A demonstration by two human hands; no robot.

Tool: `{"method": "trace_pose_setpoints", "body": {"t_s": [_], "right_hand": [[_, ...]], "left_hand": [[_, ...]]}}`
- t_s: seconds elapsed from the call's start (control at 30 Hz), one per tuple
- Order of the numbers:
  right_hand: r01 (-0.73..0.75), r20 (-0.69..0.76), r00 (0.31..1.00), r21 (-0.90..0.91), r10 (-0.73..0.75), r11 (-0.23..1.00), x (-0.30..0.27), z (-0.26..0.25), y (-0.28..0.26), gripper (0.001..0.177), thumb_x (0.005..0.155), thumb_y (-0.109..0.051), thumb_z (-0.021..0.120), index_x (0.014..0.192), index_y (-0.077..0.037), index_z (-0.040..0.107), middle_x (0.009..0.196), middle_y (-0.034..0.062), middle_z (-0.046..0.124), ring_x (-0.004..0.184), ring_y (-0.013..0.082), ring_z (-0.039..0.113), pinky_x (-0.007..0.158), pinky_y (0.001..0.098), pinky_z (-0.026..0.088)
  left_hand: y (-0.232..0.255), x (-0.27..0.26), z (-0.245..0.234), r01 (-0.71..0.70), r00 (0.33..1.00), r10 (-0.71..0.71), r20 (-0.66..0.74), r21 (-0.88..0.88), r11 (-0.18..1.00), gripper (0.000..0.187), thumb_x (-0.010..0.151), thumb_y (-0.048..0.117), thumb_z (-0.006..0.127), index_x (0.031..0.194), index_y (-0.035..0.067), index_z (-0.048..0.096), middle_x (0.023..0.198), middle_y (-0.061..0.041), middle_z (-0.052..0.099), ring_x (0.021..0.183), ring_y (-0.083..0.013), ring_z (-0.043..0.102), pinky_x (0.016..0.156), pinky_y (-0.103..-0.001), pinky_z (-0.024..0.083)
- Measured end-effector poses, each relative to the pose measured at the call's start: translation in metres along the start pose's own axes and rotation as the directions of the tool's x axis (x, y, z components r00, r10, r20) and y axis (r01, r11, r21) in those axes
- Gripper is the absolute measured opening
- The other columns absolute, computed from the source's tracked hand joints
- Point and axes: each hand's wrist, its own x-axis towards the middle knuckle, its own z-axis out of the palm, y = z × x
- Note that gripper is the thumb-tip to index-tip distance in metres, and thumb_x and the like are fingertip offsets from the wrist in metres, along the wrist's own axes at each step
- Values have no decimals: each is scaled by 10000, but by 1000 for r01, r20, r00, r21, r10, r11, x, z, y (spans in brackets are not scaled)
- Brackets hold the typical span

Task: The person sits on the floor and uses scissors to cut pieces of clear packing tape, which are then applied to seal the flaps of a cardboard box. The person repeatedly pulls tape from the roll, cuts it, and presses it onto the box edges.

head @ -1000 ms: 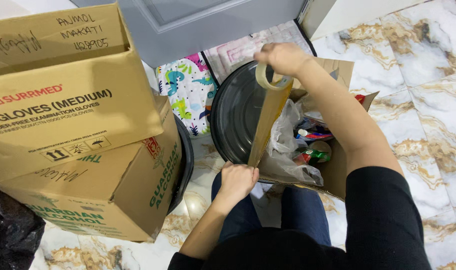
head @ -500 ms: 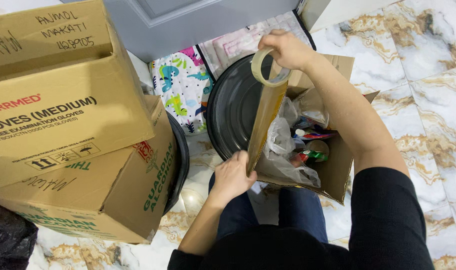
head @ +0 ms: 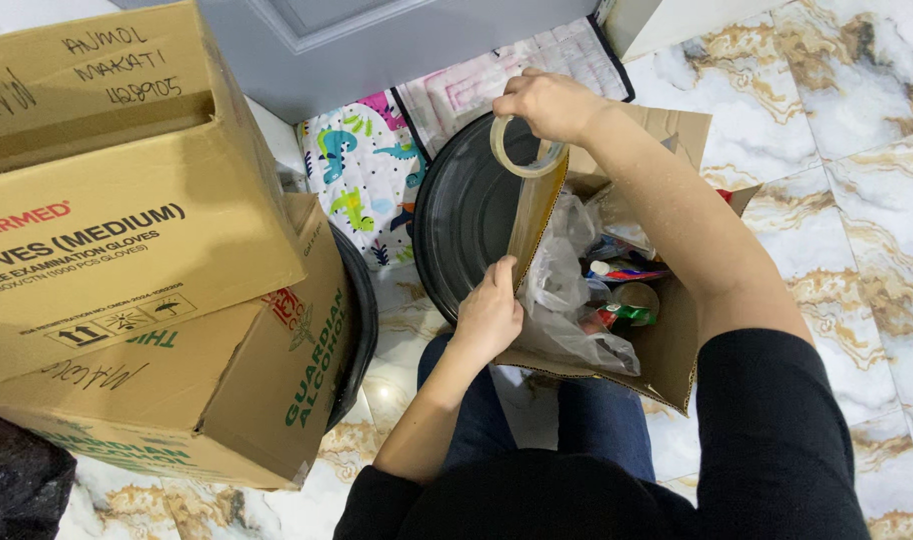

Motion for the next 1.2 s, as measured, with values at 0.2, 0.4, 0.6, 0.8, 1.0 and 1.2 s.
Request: {"method": "trace_pose_setpoints", "body": {"t_s": [0.2,0.4,0.6,0.8,1.0,1.2], "right_hand": [[53,44,998,-110,-48,993,17,7,1,488,696,33,728,1136,-176,701,1126,66,691,1143,309,628,979,414,531],[72,86,995,-343,-45,937,5,-10,33,415,744,-40,732,1124,-206,703,1125,42,691,1158,290,635,899,385,571],[-2,-24,1000,-276,-5,961,-2,11,43,366,761,-38,726,1107,-156,693,1148,82,682,1147,312,656,892,407,570],[-32,-191,980,139,59,990,2,10,56,321,782,22,662,1085,-79,697,1116,143,693,1061,390,666,921,450,545],[-192,-30,980,132,197,973,1,-3,40,373,847,15,675,1162,-178,728,1081,137,690,1030,403,673,857,490,537],[-268,68,963,98,263,958,9,-15,33,517,680,76,678,1152,-135,679,1152,188,614,1000,432,656,772,506,538]], "left_hand": [[-7,-5,3,-56,997,54,-54,-41,998,622,839,23,621,1409,-5,376,1279,-266,567,1081,-445,648,903,-476,539],[-7,-9,2,-96,991,92,-93,-45,994,622,851,17,607,1438,-18,404,1253,-265,566,1055,-452,653,914,-471,543],[8,-1,-3,-40,999,40,-20,-8,999,647,793,51,655,1395,-14,428,1260,-243,557,1102,-432,624,901,-470,545],[28,25,-13,-3,993,7,-114,33,999,612,774,105,718,1315,-8,456,1219,-238,541,1146,-420,583,854,-466,548],[24,47,-8,5,996,-2,-87,29,1000,529,851,68,661,1329,-23,452,1212,-229,574,1101,-413,639,912,-469,548],[19,50,-1,10,997,-8,-73,31,999,493,860,35,624,1324,-19,465,1223,-228,589,1107,-407,647,926,-464,547]]}}
